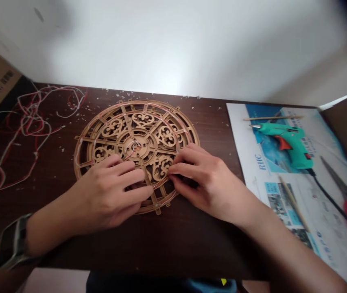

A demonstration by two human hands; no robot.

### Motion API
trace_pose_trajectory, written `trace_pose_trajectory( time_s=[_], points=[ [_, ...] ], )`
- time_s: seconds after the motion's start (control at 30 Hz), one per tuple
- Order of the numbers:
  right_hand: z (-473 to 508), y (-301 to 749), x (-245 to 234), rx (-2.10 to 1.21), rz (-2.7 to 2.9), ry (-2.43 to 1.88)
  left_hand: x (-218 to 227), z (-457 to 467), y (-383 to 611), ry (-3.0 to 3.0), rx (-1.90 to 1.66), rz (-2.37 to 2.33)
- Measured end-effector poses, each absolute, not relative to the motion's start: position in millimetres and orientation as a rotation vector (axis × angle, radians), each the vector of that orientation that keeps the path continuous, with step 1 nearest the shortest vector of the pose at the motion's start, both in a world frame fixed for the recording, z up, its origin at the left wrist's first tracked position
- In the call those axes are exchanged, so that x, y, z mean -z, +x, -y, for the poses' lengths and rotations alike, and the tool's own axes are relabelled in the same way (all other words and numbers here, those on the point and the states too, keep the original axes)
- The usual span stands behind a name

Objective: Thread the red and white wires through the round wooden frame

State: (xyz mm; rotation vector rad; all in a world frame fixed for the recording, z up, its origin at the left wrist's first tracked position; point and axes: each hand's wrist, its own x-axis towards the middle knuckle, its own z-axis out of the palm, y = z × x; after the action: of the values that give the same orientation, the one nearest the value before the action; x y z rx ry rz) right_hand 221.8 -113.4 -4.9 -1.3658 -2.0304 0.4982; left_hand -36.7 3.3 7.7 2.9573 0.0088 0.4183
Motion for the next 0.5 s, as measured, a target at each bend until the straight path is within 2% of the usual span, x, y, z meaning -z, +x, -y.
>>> trace_pose_trajectory(
  time_s=[0.2,0.4,0.5],
  points=[
    [111.2,226.9,-17.7,-0.336,2.052,-1.401,-11.2,-7.9,-34.2,2.923,-0.473,-0.003],
    [159.4,277.8,-94.2,0.091,1.502,-1.709,-7.1,-13.0,-35.2,2.952,-0.559,0.047],
    [203.4,306.4,-95.1,0.214,1.262,-2.016,-2.2,-13.4,-36.4,2.916,-0.614,0.036]
  ],
)
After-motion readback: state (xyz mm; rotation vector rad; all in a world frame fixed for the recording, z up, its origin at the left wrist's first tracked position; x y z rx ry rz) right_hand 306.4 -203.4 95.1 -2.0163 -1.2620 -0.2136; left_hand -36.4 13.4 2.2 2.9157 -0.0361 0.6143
